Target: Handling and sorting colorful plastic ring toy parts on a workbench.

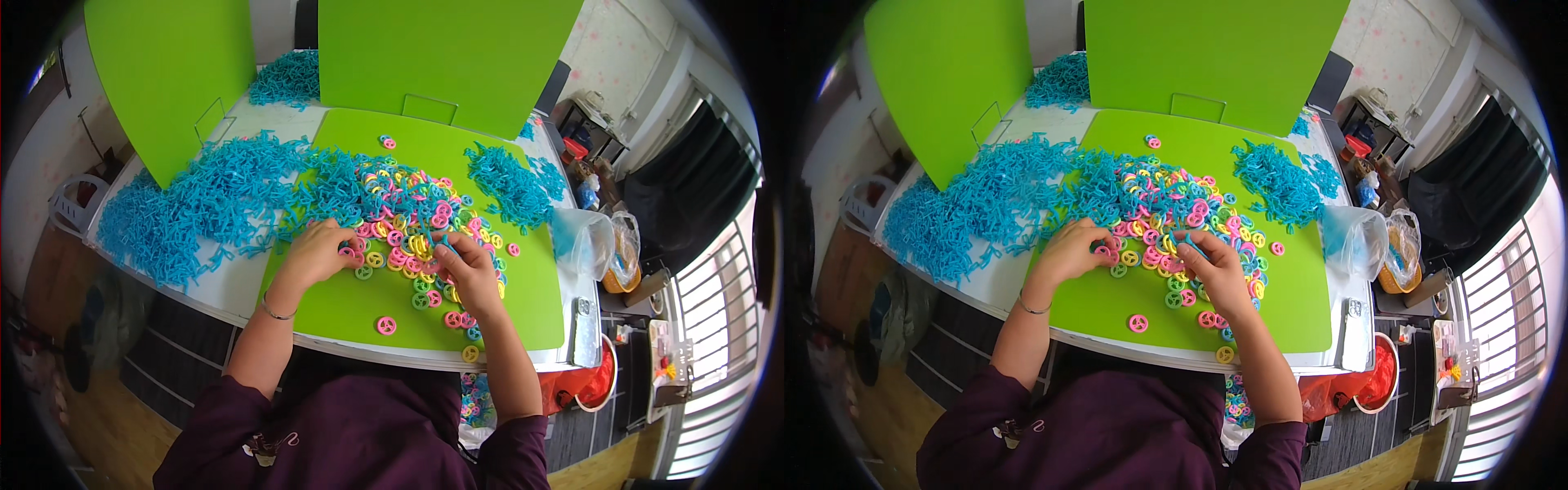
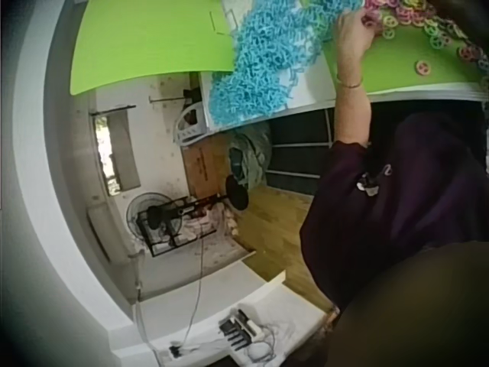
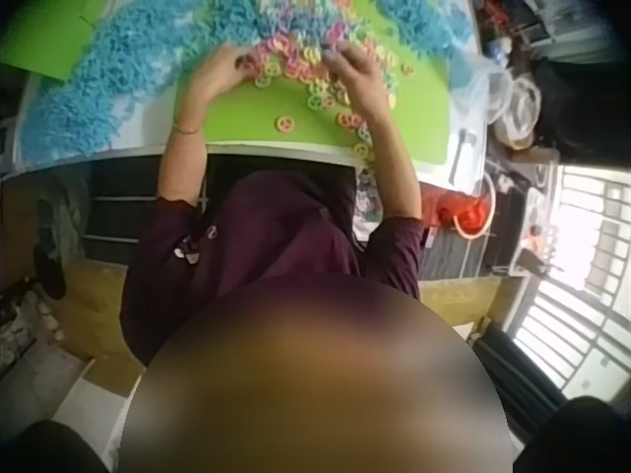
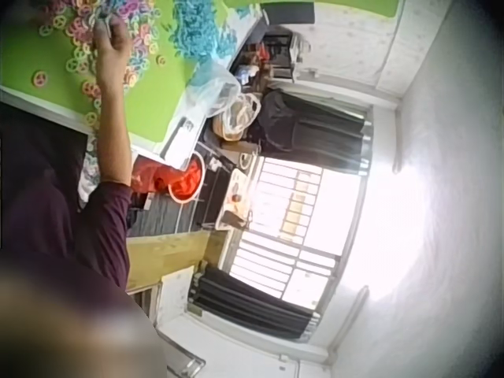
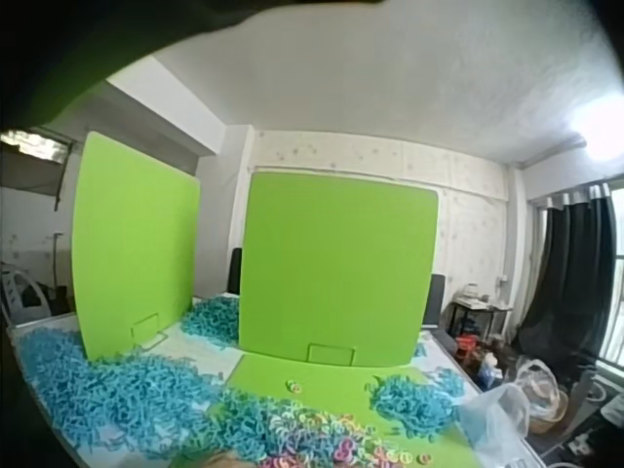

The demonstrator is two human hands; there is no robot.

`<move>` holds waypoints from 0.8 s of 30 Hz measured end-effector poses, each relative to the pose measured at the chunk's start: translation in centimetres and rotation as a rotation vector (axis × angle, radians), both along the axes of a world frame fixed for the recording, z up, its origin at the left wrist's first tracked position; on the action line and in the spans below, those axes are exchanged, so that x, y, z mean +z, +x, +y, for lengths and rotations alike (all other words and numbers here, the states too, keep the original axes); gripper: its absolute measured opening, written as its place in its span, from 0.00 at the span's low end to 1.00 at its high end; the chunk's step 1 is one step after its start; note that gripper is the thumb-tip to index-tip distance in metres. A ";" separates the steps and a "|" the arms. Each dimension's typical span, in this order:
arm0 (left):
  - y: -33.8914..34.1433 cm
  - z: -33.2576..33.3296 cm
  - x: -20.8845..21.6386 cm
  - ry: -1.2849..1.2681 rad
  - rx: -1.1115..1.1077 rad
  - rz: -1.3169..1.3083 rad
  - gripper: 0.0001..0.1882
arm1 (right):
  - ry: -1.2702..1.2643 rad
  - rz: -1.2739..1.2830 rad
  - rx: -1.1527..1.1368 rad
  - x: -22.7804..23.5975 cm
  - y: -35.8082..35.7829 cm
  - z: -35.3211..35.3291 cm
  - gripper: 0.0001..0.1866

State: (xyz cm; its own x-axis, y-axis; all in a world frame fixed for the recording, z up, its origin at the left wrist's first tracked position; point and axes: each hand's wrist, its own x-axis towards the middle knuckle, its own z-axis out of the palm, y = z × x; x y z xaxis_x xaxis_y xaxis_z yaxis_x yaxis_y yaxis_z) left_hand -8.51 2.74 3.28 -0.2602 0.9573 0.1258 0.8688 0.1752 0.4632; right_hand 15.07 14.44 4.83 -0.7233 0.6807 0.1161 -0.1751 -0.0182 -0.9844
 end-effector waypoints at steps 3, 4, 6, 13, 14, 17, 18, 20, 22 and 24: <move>0.0 -0.2 -0.2 0.049 -0.028 0.021 0.16 | -0.036 -0.070 -0.026 -0.4 -0.3 -0.2 0.13; 0.1 -0.4 -0.2 0.116 -0.062 0.054 0.16 | -0.020 -0.077 -0.029 -0.5 -0.6 -0.3 0.12; 0.1 -0.1 -0.8 0.119 -0.071 0.012 0.15 | -0.003 -0.085 -0.027 -0.7 -0.8 -0.5 0.12; 1.5 1.6 0.5 0.321 0.000 -0.698 0.07 | 0.084 -0.125 -0.060 -0.8 -1.0 -0.9 0.11; 2.0 1.8 0.5 0.322 0.003 -0.696 0.07 | 0.124 -0.151 -0.102 -0.9 -1.2 -1.1 0.11; 3.7 2.1 0.0 0.381 -0.203 -1.106 0.05 | 0.115 -0.074 -0.135 -1.1 -1.7 -1.8 0.11; 4.0 2.0 0.0 0.371 -0.219 -1.194 0.05 | 0.114 -0.075 -0.137 -1.2 -2.0 -2.0 0.11; 4.5 1.9 0.0 0.360 -0.233 -1.283 0.06 | 0.075 -0.040 -0.151 -1.5 -2.3 -2.3 0.10; 4.7 1.7 0.1 0.404 -0.248 -1.360 0.04 | 0.064 -0.019 -0.149 -1.2 -2.3 -2.6 0.10; 5.0 1.9 -0.8 0.449 -0.241 -1.358 0.04 | 0.054 0.001 -0.143 -1.4 -2.4 -2.6 0.09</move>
State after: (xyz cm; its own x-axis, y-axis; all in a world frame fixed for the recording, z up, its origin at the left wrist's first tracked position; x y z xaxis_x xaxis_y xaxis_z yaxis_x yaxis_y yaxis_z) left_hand -3.47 4.63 2.46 -0.2623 0.9411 0.2136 -0.2896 -0.2879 0.9128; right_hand 12.63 11.82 3.47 -0.6192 0.7696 0.1561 -0.1732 0.0601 -0.9831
